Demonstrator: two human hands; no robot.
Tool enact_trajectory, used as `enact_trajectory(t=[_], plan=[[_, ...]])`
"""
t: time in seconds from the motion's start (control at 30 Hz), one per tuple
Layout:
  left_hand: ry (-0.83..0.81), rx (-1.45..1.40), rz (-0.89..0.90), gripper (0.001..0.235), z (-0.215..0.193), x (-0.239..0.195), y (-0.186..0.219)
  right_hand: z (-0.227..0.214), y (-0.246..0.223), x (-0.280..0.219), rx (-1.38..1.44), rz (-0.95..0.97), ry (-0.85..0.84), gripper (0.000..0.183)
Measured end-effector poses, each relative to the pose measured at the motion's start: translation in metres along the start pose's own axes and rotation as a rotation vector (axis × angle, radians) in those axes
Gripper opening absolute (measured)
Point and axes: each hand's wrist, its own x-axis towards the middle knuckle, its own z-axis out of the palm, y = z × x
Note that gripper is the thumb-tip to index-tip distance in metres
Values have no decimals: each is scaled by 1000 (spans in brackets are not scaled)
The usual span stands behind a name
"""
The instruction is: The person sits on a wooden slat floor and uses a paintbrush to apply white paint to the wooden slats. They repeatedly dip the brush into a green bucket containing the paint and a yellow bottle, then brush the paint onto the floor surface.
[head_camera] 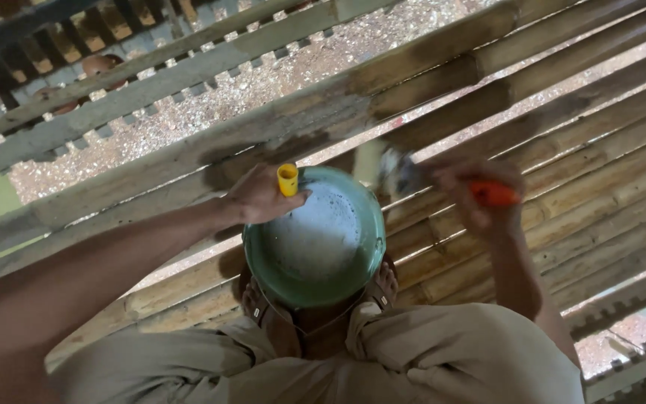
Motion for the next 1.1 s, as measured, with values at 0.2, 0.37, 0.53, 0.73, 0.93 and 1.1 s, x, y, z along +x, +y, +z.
enact_trajectory(t=[0.2,0.37,0.53,0.73,0.93,1.1], plan=[[89,2,10,32,6,10,-14,79,-67,21,-113,-219,-438,7],[86,44,-18,32,6,12,-15,104,-6,-9,-391,-319,-456,10],[77,65,-1,37,7,11,-16,98,-21,-4,-384,-239,-398,9],[59,104,-19,37,6,12,-15,89,-35,-1,-291,-283,-339,5],[48,109,-56,37,4,6,-6,28,-46,17,-123,35,-368,13],[48,70,-75,35,7,7,-9,-27,47,9,-168,239,-106,22]])
